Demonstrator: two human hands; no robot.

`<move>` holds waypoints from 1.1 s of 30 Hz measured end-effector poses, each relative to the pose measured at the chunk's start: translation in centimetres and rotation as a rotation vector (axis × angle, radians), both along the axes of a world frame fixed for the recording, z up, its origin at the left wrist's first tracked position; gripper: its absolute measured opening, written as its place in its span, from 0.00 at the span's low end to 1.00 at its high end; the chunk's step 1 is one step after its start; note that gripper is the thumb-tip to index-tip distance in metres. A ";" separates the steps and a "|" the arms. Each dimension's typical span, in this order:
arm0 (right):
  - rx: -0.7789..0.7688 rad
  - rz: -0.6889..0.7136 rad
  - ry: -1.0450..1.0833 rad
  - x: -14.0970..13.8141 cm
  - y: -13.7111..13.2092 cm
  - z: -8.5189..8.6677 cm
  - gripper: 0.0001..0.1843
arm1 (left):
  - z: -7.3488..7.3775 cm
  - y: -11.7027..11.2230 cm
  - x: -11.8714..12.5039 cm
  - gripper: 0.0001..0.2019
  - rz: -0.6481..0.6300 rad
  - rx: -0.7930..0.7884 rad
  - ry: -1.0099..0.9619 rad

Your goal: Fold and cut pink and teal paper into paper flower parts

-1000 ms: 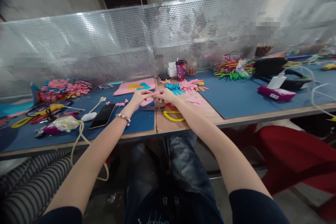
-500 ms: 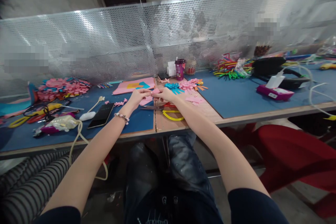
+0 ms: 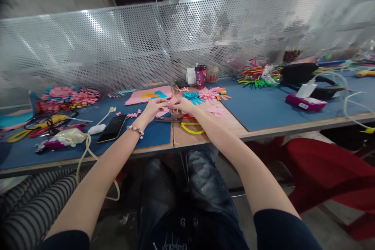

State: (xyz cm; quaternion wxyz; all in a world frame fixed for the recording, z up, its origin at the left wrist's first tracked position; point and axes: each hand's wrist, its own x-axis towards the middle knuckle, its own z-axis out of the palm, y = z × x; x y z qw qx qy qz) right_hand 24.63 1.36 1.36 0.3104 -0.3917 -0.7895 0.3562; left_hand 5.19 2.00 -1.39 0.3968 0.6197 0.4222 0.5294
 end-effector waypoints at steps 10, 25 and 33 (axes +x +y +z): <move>-0.106 0.061 0.127 0.0 2.1 -1.6 0.20 | -0.2 0.3 0.0 0.13 -0.003 -0.014 -0.032; -0.449 0.042 0.609 -0.8 2.4 -1.6 0.17 | -0.5 0.6 -0.2 0.10 0.040 0.050 0.053; -0.433 0.115 0.605 -0.7 2.7 -2.0 0.14 | -0.6 0.8 -0.2 0.11 0.010 -0.012 -0.023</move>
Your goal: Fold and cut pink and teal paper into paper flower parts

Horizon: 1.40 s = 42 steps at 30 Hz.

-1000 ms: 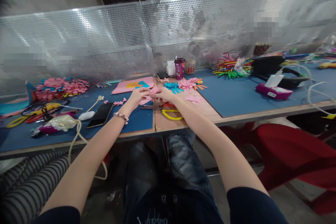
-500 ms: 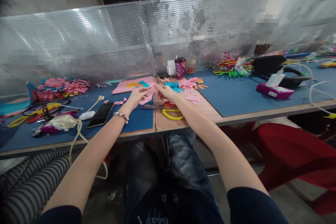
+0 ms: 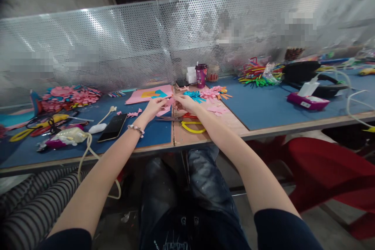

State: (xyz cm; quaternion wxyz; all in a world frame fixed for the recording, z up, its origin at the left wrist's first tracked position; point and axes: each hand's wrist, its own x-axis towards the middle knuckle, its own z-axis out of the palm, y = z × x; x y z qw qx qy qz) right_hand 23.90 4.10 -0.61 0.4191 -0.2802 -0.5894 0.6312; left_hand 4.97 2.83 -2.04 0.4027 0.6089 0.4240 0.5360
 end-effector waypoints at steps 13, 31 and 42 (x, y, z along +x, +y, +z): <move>0.179 -0.088 -0.239 0.1 0.1 -0.2 0.13 | 0.0 -0.1 -0.2 0.09 0.038 -0.061 0.117; 0.550 -0.228 -0.427 0.2 0.0 -0.3 0.07 | 0.3 -0.2 0.1 0.08 0.007 0.000 0.012; 1.112 -0.364 -0.834 -0.6 0.4 -0.7 0.17 | 1.0 -0.7 0.1 0.05 -0.023 -0.151 -0.290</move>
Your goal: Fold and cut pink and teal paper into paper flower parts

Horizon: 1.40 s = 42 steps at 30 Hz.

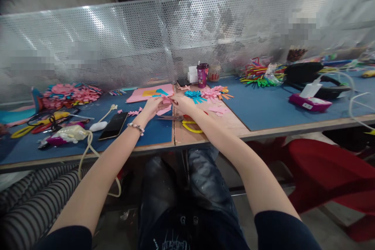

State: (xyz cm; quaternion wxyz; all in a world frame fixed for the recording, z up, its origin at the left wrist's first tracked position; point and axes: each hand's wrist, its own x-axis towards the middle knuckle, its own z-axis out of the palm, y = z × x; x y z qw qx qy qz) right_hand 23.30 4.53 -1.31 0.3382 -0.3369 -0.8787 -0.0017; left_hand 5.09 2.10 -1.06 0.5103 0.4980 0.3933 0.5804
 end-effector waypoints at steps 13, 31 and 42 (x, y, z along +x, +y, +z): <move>-0.030 0.015 0.054 -0.7 0.1 -0.8 0.14 | -1.0 1.0 -0.1 0.08 -0.001 0.156 0.256; -0.665 0.244 0.602 0.4 0.9 -0.3 0.10 | -0.4 0.2 0.9 0.08 0.045 0.271 0.410; -0.763 0.323 0.702 0.3 0.9 -0.3 0.15 | -0.4 0.4 0.7 0.16 0.099 0.322 0.399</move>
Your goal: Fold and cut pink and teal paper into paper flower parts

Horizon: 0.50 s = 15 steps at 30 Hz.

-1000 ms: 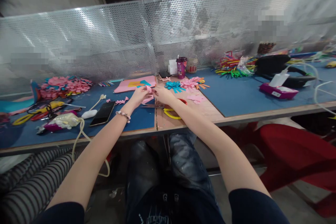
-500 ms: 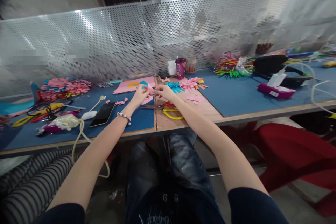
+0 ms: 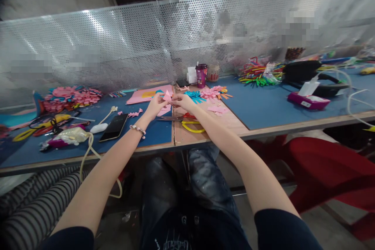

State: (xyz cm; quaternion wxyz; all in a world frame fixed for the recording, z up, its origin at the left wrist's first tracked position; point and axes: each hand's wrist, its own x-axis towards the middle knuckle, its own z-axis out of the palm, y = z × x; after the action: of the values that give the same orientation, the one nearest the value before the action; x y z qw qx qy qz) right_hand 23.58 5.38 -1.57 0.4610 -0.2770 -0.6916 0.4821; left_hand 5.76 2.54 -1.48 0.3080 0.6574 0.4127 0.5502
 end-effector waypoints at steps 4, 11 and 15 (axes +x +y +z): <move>0.015 -0.026 -0.035 0.0 -0.2 0.3 0.10 | -0.1 0.0 -0.1 0.16 -0.025 -0.012 -0.019; 0.092 -0.140 -0.112 0.1 -0.5 0.8 0.06 | -0.1 -0.1 0.2 0.14 -0.092 -0.018 -0.070; 0.081 -0.119 -0.084 0.2 -0.5 0.6 0.07 | -0.2 -0.2 0.2 0.14 -0.121 -0.015 -0.094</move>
State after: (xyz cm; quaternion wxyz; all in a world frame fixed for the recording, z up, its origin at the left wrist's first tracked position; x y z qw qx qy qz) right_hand 23.76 4.86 -0.92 0.4702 -0.3188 -0.7114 0.4137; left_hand 5.93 2.33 -1.64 0.3645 0.6522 0.3615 0.5578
